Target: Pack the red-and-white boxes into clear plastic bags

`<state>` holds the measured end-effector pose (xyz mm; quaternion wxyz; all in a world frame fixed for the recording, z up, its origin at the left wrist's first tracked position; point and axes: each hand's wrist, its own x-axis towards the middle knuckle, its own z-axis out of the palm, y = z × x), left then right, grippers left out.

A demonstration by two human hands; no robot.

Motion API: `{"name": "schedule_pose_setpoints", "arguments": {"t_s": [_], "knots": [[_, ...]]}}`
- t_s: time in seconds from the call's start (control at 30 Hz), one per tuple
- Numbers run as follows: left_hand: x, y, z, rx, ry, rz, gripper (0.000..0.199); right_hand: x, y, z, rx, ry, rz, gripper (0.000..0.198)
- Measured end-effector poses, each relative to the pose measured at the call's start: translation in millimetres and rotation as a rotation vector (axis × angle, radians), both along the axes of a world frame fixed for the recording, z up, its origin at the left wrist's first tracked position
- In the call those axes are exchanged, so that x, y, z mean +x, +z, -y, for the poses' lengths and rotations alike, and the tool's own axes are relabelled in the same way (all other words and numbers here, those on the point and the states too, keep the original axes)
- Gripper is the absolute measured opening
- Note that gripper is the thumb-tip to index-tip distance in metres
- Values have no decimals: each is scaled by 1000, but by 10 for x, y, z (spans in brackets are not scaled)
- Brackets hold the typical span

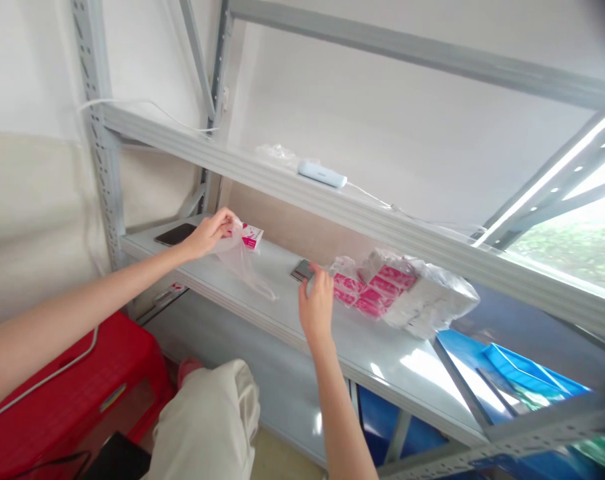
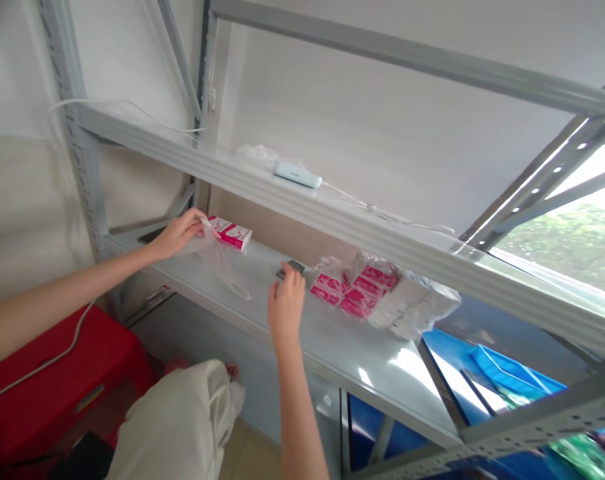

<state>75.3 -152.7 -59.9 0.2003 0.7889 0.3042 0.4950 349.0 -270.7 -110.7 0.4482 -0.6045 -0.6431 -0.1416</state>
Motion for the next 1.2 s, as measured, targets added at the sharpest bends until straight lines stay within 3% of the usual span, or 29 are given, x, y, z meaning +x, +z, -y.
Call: {"name": "schedule_pose_setpoints", "arguments": {"t_s": [0.07,0.17,0.23,0.3,0.4,0.5,0.57,0.6,0.7,0.73,0.8,0.87,0.93,1.1,1.2], "knots": [[195,127,203,-12,-132,26,23,-391,264,-28,-35,67,73,53],[399,199,422,18,-262,10,23,-666,405,-67,-229,-6,162,73],[456,201,452,34,-295,10,22,-637,374,-53,-392,-42,253,67],[448,183,393,52,-282,8,23,-500,304,1,-538,-76,330,46],[346,88,272,99,-162,-43,27,-235,214,128,-636,-151,366,35],[242,-163,369,233,36,5,30,-30,191,240,-628,-186,339,41],[255,-428,630,356,107,68,31,49,196,283,-639,-170,294,44],[305,-575,804,393,79,53,29,72,196,296,-645,-149,269,45],[626,-982,1322,295,-347,-296,20,102,164,336,-653,-74,214,46],[770,-1085,1445,251,-385,-373,23,106,141,354,-653,-64,206,46],[1050,-1236,1570,177,-261,-411,31,123,87,403,-660,-59,213,47],[1262,-1341,1546,59,-92,-405,38,165,37,452,-676,-46,247,49],[1386,-1428,1435,-54,-22,-407,41,229,8,483,-694,-27,286,54],[1534,-1520,1070,-78,-4,-363,45,334,54,467,-786,2,363,64],[1627,-1462,831,-85,-84,-314,34,319,98,470,-858,59,498,72]]}}
